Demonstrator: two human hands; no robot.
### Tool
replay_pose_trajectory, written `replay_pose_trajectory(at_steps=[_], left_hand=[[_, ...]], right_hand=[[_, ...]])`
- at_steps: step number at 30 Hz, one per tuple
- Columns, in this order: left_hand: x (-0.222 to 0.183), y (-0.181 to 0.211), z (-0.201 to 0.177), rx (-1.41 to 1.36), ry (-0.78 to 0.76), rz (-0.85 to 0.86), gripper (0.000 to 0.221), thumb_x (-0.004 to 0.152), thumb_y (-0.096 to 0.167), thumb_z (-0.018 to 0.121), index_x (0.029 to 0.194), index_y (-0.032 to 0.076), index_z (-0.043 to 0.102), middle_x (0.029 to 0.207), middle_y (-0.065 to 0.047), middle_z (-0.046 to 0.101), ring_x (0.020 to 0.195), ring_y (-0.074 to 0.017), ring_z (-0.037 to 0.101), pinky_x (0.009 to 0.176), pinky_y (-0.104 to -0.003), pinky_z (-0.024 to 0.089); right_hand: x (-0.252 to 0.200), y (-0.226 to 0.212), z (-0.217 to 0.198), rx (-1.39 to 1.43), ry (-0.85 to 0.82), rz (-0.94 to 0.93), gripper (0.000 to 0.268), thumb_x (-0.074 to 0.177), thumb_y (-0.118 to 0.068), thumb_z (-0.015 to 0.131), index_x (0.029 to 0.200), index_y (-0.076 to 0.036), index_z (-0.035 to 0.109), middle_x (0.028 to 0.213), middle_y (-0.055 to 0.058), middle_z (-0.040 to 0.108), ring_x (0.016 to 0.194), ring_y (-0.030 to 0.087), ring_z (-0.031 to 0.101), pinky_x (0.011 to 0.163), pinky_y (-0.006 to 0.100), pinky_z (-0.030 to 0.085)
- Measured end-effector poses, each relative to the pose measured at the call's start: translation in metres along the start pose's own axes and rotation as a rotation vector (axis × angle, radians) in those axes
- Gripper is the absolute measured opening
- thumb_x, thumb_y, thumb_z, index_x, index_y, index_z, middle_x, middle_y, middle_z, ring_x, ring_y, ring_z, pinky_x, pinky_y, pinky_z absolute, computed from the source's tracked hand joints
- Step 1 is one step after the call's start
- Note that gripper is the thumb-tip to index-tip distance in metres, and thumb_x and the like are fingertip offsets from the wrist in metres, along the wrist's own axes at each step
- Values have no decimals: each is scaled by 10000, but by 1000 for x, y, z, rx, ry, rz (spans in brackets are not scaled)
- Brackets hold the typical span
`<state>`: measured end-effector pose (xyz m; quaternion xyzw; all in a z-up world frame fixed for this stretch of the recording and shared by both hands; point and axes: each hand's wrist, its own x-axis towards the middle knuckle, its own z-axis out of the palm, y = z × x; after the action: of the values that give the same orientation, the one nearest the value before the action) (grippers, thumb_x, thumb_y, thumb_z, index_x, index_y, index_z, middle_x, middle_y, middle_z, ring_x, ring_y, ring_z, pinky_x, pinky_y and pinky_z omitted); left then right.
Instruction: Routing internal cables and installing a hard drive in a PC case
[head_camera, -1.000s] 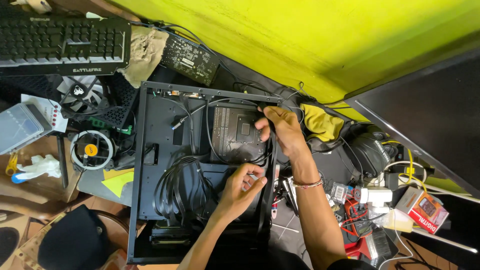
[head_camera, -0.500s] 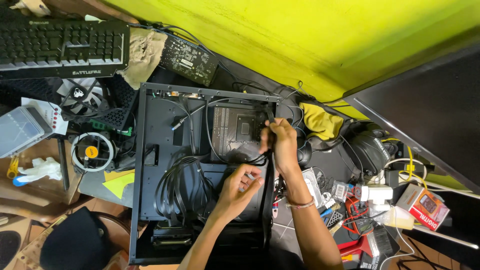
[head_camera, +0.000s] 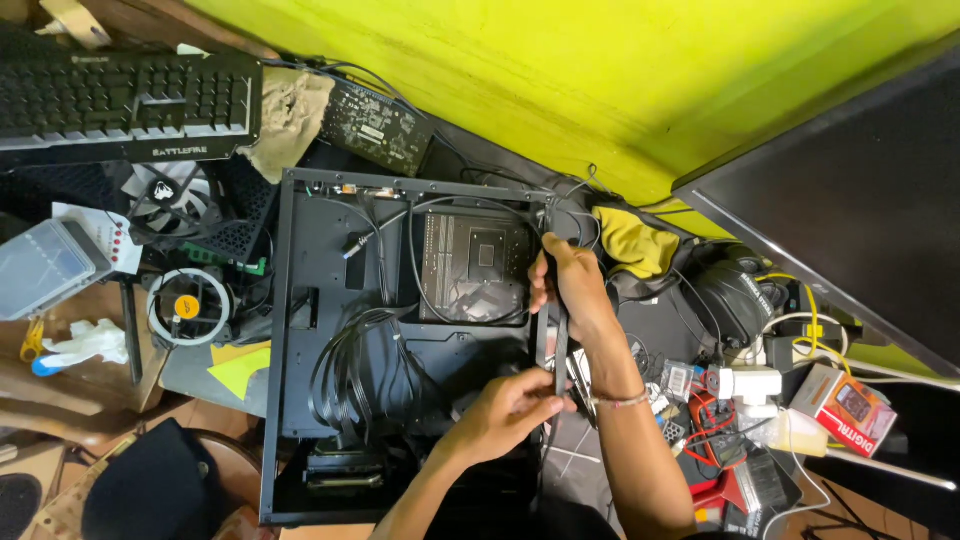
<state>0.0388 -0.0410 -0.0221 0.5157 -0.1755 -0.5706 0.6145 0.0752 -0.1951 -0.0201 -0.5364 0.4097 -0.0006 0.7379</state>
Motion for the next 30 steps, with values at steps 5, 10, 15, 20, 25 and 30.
replay_pose_trajectory(at_steps=[5,10,15,20,25,30], left_hand=[[-1,11,3,-94,-1,53,210,840,190,484,964,23,518,931,-104,636,857,-163,617,773,-258,508],[2,18,-3,-74,14,214,205,857,155,467,959,-15,516,918,-140,633,796,-191,627,659,-234,516],[4,21,-10,-87,13,179,159,841,157,482,890,9,515,879,-140,649,684,-180,616,648,-242,490],[9,26,-10,-153,28,139,146,830,98,474,924,-3,522,843,-139,634,636,-170,574,627,-251,478],[9,41,-12,-59,42,148,132,817,125,480,902,38,532,838,-91,640,733,-153,593,656,-235,478],[8,46,-20,-47,69,81,225,774,311,509,859,111,567,859,-37,654,838,-144,621,802,-313,477]], right_hand=[[11,-9,-1,-205,-12,49,416,878,-212,397,507,-30,437,437,79,401,314,158,352,330,267,354],[27,-13,-1,-185,-30,-3,369,914,-247,383,682,7,516,560,108,501,310,154,422,309,245,376],[35,-20,-4,-146,-63,35,346,863,-256,467,637,-1,529,515,107,445,409,191,392,355,276,343],[37,-25,0,-273,-24,133,347,834,-242,495,608,21,523,448,98,431,344,179,367,303,274,314],[33,-35,10,-393,33,153,340,837,-236,466,598,5,487,426,101,428,311,183,349,294,286,299],[33,-28,8,-629,93,15,356,754,-286,423,569,-12,557,388,114,470,287,150,339,342,250,240]])
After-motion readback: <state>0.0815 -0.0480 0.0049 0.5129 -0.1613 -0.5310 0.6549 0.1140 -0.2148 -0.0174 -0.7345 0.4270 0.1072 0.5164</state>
